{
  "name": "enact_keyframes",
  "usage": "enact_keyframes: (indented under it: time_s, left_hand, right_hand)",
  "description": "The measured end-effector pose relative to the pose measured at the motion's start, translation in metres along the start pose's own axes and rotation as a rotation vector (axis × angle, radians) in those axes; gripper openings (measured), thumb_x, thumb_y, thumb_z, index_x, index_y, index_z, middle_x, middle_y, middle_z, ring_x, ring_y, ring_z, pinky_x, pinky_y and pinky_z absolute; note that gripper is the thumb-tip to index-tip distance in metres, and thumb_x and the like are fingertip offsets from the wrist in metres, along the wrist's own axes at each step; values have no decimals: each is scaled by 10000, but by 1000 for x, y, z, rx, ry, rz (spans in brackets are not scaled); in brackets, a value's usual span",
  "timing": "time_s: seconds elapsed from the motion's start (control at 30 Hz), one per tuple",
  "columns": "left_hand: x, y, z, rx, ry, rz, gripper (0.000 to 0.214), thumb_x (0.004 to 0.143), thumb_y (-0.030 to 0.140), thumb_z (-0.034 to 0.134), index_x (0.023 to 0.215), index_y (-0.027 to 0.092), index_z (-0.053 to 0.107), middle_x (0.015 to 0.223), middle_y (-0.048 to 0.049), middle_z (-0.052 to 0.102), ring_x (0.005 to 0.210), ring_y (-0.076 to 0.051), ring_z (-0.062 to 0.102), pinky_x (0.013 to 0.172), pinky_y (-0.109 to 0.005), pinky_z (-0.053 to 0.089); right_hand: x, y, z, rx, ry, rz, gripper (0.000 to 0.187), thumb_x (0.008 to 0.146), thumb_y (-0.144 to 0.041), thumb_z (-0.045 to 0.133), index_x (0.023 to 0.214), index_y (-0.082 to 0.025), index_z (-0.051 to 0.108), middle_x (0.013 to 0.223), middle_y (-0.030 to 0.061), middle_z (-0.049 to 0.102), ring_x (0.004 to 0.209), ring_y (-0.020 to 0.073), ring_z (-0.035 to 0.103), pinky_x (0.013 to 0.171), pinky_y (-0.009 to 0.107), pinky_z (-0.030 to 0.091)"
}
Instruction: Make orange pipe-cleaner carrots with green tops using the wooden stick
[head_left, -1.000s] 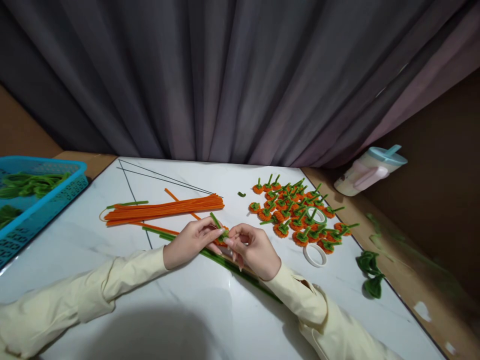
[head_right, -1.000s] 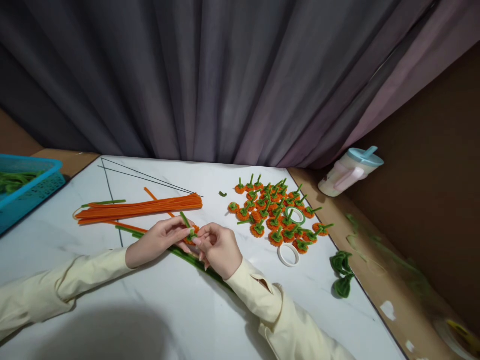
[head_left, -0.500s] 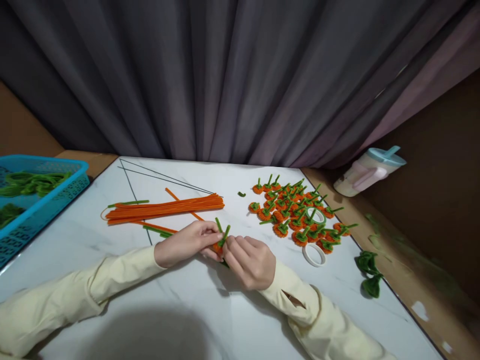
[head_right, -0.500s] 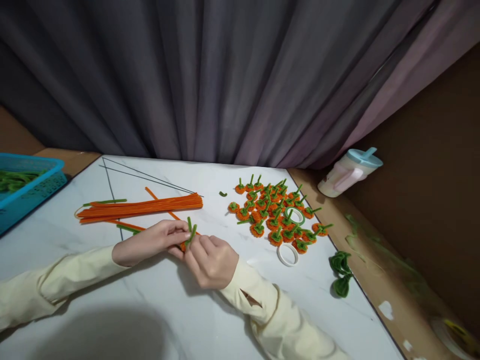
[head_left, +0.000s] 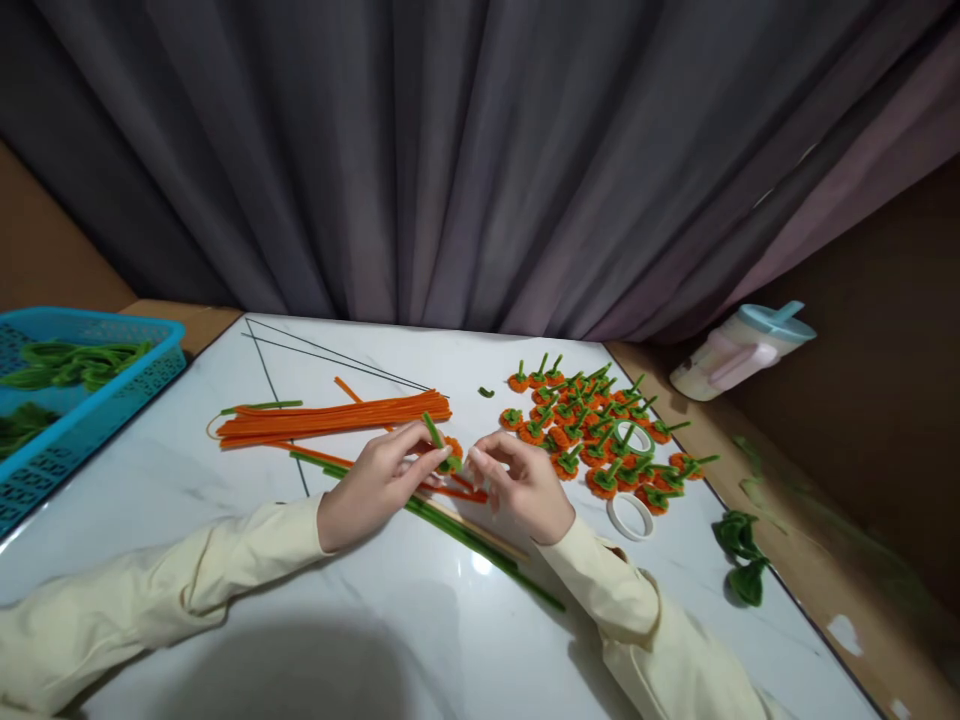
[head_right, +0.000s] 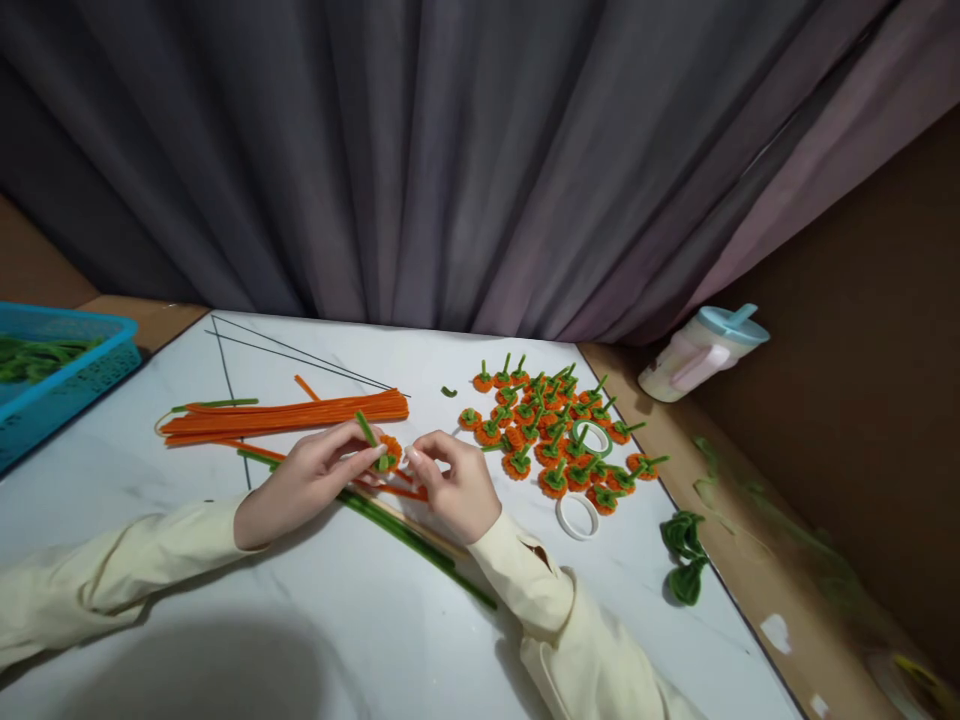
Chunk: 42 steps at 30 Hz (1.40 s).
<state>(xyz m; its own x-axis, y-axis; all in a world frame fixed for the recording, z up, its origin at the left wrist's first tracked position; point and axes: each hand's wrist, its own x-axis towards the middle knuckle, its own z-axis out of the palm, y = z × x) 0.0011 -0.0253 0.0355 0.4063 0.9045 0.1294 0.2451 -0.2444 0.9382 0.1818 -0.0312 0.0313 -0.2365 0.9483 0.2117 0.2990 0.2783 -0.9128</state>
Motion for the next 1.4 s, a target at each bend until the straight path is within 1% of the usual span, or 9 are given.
enact_keyframes:
  time_s: [0.17,0.33,0.47,0.6,0.7,0.87,1.0,1.13,1.4]
  left_hand:
    - [-5,-8,0,387,64,403,147,900,198,395,846,161,527,892,-63,574,843,-160,553,748,-285,468]
    - [-8,-15,2,477,34,524,175,897,158,366,966,155,526,947,-92,574,971,-193,530,845,-313,445]
    - [-8,-11,4,387,5,368,165,900,207,376,832,162,519,852,-63,566,813,-162,552,743,-281,471]
    - [-3,-1,4,28,-76,-43,197,848,323,480,733,162,476,707,-7,562,653,-134,597,593,-235,505]
    - [1,5,3,-234,-161,-311,237,787,362,562,733,150,470,642,6,579,647,-152,634,630,-269,530]
    - [3,4,2,-357,-207,-435,270,749,377,614,759,135,493,649,6,587,618,-148,636,664,-299,534]
    - [6,-8,3,-334,-219,-238,257,809,389,536,885,144,534,859,-30,600,746,-145,616,710,-295,530]
    - [10,-27,0,6,-162,64,299,772,308,610,1027,155,581,1005,-71,598,897,-172,576,791,-291,491]
    - [12,-44,-4,235,-91,410,218,774,253,623,956,137,663,967,-112,646,913,-196,593,812,-304,484]
  right_hand:
    - [-6,-8,8,305,-160,362,322,763,-487,533,753,-166,513,577,-26,499,343,70,425,280,197,367]
    - [-8,-8,12,418,-201,443,292,716,-456,566,707,-175,487,535,-27,498,380,93,444,298,214,399]
    - [-10,-7,13,188,-127,318,148,761,-308,501,692,-177,495,515,-32,492,384,87,421,359,209,377]
    - [-14,-6,15,-227,22,-48,101,729,-128,436,649,-173,480,596,2,532,535,108,462,523,215,378]
    - [-17,-5,18,-376,52,-230,115,690,-82,386,661,-175,447,617,12,506,535,114,425,511,219,340]
    - [-17,-7,16,-364,14,-197,116,671,-77,392,650,-176,449,606,8,503,534,116,428,510,218,344]
    - [-8,-3,10,-146,-4,82,104,715,-153,456,615,-175,474,561,-1,516,524,114,469,467,205,358]
    - [-1,10,9,223,-61,324,151,712,-286,516,623,-176,463,505,-35,483,365,79,413,349,201,340]
    - [-10,25,23,418,-15,314,218,676,-346,608,651,-161,494,515,-42,506,326,50,397,298,173,308]
